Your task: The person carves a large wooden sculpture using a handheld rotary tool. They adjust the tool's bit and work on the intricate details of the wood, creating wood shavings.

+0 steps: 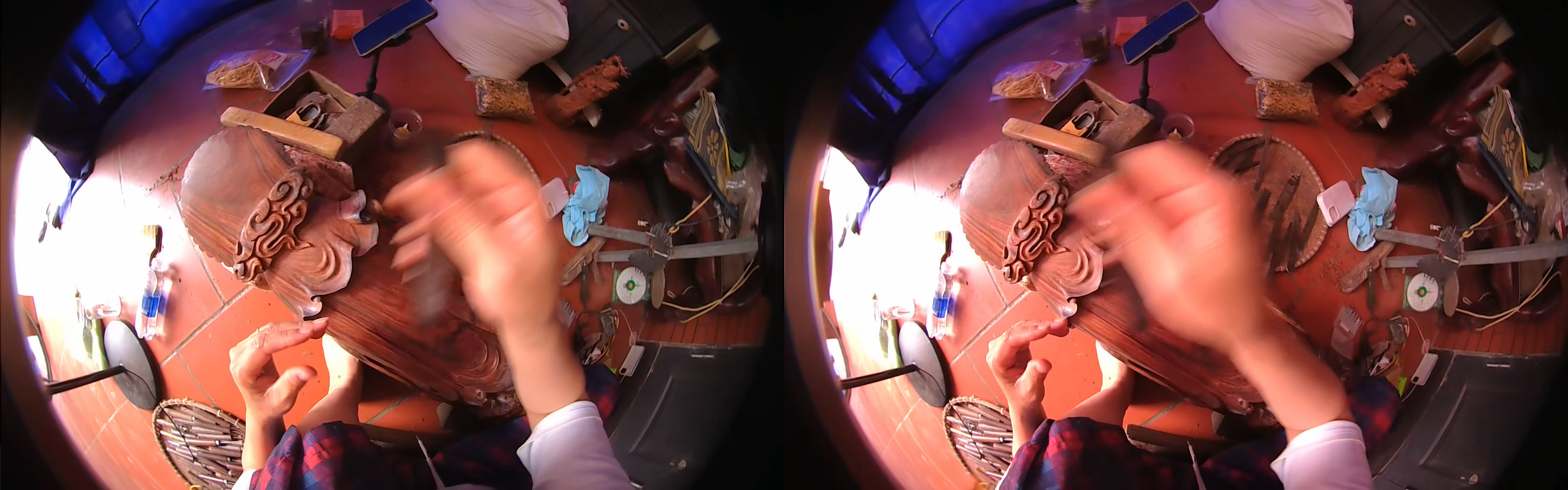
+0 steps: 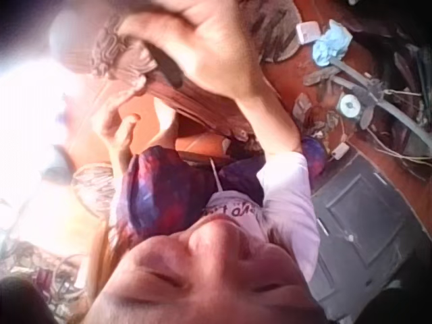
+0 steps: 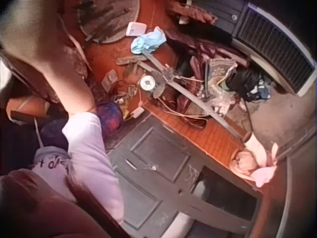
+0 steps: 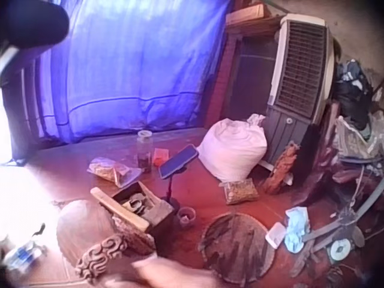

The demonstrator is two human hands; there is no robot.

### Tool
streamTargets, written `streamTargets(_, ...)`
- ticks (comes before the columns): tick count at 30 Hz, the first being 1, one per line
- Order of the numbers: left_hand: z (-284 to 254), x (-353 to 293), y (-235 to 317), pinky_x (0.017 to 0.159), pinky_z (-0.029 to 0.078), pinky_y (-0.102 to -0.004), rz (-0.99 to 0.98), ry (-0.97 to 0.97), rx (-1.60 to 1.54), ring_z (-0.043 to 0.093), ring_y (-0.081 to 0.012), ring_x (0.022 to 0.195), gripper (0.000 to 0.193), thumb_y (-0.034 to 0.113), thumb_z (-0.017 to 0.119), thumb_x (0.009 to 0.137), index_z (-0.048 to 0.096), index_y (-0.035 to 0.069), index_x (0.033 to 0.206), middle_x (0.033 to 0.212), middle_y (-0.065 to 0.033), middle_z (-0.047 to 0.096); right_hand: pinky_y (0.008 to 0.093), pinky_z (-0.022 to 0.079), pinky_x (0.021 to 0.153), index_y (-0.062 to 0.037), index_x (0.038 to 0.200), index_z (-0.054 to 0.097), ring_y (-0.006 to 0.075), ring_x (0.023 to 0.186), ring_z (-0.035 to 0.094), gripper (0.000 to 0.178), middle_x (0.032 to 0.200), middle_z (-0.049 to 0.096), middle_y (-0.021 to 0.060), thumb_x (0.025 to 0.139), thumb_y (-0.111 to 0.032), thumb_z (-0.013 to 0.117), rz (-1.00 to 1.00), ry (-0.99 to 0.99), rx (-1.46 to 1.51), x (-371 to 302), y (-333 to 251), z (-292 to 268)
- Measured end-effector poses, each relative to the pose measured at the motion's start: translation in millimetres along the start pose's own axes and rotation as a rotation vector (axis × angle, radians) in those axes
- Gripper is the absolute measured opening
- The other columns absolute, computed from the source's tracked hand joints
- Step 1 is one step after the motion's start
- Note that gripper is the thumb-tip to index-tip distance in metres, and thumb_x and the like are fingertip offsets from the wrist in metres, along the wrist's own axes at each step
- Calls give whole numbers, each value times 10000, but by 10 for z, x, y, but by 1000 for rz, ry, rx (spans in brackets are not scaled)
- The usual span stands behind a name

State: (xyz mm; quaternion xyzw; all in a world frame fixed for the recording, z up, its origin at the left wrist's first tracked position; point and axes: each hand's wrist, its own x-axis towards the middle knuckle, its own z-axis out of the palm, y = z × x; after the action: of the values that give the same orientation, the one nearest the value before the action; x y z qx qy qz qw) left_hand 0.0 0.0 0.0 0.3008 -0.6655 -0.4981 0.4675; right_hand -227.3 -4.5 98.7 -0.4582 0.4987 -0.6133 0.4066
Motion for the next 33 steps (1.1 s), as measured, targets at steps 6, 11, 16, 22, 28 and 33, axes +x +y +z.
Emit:
streamTargets(6,-272,-317,-249,774,516,-319,-286,150,5,666,-229,827,247,177,658,853,628,-48,951,870,-151,685,252,493,533,-62,879,594,118,555,564,101,731,608,9,903,-160,591,504,453,-354,-24,1260,-2234)
streamTargets(11,-376,-470,-231,771,519,-324,-345,224,99,664,-222,812,223,155,648,862,622,-50,949,849,-149,675,356,557,515,-34,877,572,209,615,633,42,732,609,78,855,-48,605,860,490,-410,-396,2382,-2805)
streamTargets(16,-374,-560,-210,764,506,-314,-351,209,217,650,-198,807,189,139,622,881,618,-31,963,858,-133,673,351,549,471,-16,811,568,229,592,658,123,679,630,127,824,-95,662,917,472,-519,-413,2766,-2914)
streamTargets(22,-197,-450,-146,747,503,-295,-397,151,430,655,-183,773,76,29,616,833,633,-34,872,809,-117,683,370,524,605,-56,729,622,212,614,675,264,648,662,113,757,-290,741,813,601,-1043,8,2853,-3627)
streamTargets(28,-188,-502,-13,710,508,-284,-403,68,693,659,-178,720,52,-12,590,813,638,-30,822,762,-108,686,421,511,803,23,941,680,321,961,638,506,1000,668,182,597,-304,855,963,629,-1147,422,3098,-3790)
streamTargets(33,-138,-581,-98,717,511,-281,-500,24,777,663,-174,729,50,-17,592,815,641,-26,823,770,-102,690,318,474,510,13,707,627,172,464,583,328,660,655,96,640,-230,837,729,871,-655,362,3238,-3824)
